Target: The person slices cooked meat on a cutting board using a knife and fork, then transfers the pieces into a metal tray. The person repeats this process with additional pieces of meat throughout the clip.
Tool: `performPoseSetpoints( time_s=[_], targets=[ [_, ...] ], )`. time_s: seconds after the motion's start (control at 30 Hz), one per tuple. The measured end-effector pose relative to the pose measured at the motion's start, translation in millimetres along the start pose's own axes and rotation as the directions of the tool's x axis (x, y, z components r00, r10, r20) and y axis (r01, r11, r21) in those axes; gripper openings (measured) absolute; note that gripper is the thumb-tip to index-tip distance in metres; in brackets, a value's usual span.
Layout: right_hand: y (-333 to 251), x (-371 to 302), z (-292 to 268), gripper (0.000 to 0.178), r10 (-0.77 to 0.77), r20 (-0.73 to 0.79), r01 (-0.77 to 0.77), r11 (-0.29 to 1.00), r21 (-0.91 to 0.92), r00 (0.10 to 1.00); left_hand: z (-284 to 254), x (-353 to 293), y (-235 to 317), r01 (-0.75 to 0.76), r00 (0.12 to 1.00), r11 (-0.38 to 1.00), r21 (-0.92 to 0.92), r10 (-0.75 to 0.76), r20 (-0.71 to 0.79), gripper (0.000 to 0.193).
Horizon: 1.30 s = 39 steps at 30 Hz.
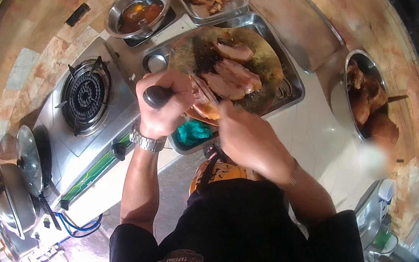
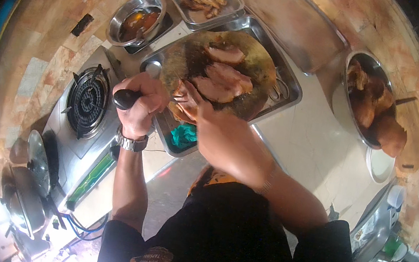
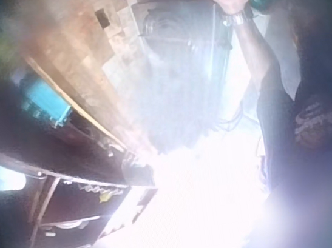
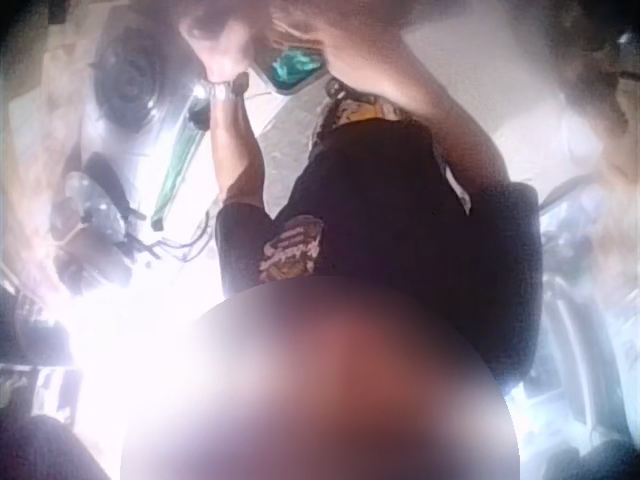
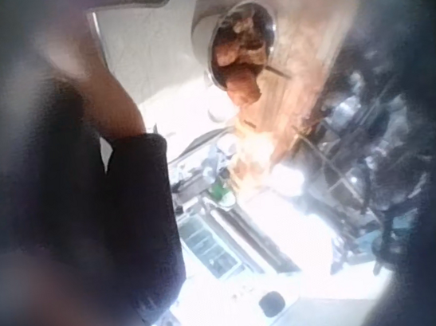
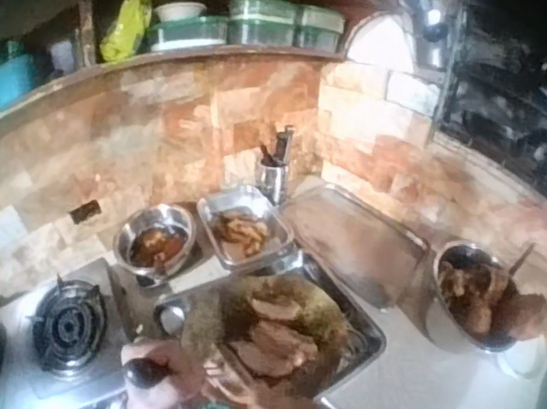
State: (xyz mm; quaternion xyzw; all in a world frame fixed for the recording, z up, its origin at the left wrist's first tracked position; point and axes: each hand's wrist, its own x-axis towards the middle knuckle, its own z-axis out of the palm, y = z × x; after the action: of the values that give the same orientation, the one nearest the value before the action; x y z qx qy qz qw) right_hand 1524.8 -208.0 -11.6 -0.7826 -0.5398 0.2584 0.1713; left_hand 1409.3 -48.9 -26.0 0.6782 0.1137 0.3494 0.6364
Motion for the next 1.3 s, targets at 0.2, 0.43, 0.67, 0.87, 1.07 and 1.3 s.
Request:
performPoseSetpoints(
  time_s=[0.2, 0.43, 0.67, 0.87, 1.07, 1.3],
  targets=[
    [-7.9, 12.3, -3.9, 0.018, -0.130, -0.104, 0.132, 0.991, 0.015, 0.986, -0.1, -4.4, 1.0, -0.018, 1.000, 0.999, -0.041, 0.018, -0.011, 0.014],
    [14.9, -20.9, 11.6, 0.023, -0.043, 0.047, 0.047, 0.996, -0.076, 0.998, 3.0, -10.5, 0.9, -0.072, 0.994, 0.997, 0.016, 0.073, -0.076, 0.019],
    [27.0, -14.3, 57.5, 0.022, 0.004, -0.205, 0.020, 0.993, 0.114, 0.979, -5.2, -20.0, -2.2, -0.053, 0.996, 0.996, -0.072, 0.047, -0.075, 0.010],
    [44.1, -30.0, 56.7, 0.022, 0.036, -0.179, -0.016, 0.994, 0.111, 0.983, -21.9, -22.1, -6.3, -0.062, 0.996, 0.911, -0.409, 0.030, -0.084, 0.022],
    [38.4, -26.9, 40.1, 0.020, 0.064, -0.161, -0.047, 0.993, 0.112, 0.985, -26.7, -32.1, -7.7, -0.083, 0.995, 0.906, -0.416, 0.056, -0.077, 0.023],
    [-1.5, -27.3, -0.6, 0.020, -0.116, -0.372, 0.151, 0.986, 0.066, 0.921, -14.7, -28.6, -7.3, -0.084, 0.996, 0.944, -0.319, 0.067, -0.062, 0.019]
  ],
)
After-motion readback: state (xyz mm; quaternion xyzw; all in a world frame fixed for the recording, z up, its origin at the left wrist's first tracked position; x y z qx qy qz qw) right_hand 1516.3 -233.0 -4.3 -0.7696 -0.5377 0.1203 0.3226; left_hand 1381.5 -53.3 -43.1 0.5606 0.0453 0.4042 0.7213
